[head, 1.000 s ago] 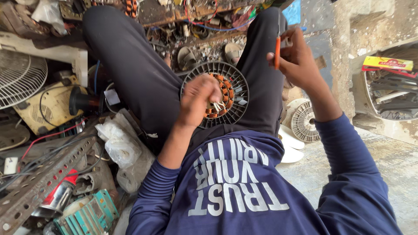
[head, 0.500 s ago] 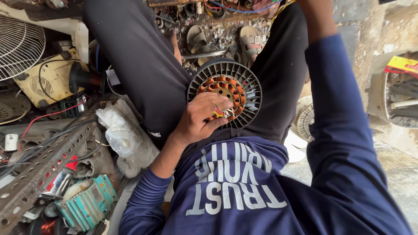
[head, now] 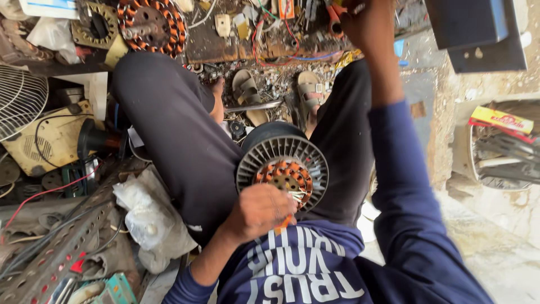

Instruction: The person sits on the floor and works on a motor stator, stripping wire insulation with pliers and twisting wires together. They repeatedly cut and strip small sections of wire and adjust the connections on the stator.

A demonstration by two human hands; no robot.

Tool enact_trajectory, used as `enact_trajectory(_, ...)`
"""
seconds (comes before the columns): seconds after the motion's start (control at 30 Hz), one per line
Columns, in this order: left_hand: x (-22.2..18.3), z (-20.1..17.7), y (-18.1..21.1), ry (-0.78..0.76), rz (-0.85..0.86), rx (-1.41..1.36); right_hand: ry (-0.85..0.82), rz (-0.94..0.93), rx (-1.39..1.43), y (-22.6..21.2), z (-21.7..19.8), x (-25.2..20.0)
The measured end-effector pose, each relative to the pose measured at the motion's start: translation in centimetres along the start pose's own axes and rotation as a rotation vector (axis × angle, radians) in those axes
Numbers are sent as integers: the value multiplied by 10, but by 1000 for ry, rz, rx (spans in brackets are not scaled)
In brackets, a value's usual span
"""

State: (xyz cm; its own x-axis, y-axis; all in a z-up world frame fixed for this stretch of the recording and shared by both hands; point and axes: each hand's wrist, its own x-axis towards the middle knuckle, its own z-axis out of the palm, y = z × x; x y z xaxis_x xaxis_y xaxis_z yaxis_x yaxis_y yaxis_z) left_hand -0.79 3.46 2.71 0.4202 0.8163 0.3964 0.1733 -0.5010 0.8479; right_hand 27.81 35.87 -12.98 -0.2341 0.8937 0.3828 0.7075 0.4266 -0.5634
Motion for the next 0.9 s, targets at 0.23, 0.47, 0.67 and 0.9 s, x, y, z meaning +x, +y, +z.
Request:
enact_trajectory(0.23, 40, -67, -5, -118, -131, -138, 103, 286, 346, -118, 6, -68)
enact_trajectory(0.47, 112, -140, -27, -92, -479, 478, 107, 21, 271, -156, -1, -33)
enact_trajectory(0.67, 159, -116, -78, -655, -744, 596, -126, -190, 248, -194, 65, 34)
enact_trajectory(0.9, 123, -90, -108, -631, -642, 412, -439, -363, -250, -212, 168, 96)
